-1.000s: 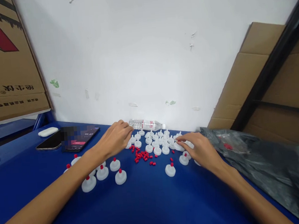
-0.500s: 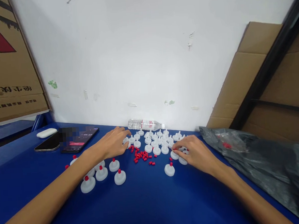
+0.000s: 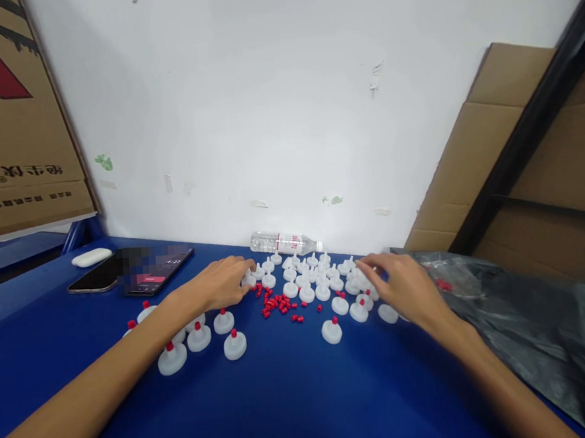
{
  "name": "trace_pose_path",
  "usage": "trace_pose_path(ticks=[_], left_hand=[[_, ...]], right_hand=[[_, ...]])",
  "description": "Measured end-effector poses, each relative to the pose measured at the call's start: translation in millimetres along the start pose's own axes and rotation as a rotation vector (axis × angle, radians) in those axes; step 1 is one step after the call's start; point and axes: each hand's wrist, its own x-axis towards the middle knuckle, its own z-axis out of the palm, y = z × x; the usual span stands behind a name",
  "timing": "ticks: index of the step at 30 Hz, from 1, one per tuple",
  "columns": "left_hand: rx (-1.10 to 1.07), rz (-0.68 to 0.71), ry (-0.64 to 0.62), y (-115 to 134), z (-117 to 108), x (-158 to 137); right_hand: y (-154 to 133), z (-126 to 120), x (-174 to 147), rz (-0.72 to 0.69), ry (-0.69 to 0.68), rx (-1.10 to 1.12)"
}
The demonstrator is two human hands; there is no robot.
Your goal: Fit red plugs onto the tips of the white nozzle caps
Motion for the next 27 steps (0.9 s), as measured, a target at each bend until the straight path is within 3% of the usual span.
trace_pose_path(ticks=[4,8,12,17,22,27], left_hand=[[-0.01,-0.01,-0.011,1,-1,1],[-0.005,0.003,0.009,1,-2,1],[-0.012,-0.004,0.093,1,-4,0],[-0.052,0.042,0.28,10,-11,-3],[-0.015,0.209,0.406,23,-11,-5],[0.012,0.296,0.456,32,-9,-8]], right_hand=[[21,2,0,0.215,-0.09,-0.201],[35,9,-2,0.248,-0.219,-0.18],[31,9,-1,0.235,-0.171,-0.104],[0,6,-1,-0.042,0.04,0.154],[-32,14,-8,-0.341,-0.131,0.253],[-30,29,-12,-0.41,-0.232,0.201]])
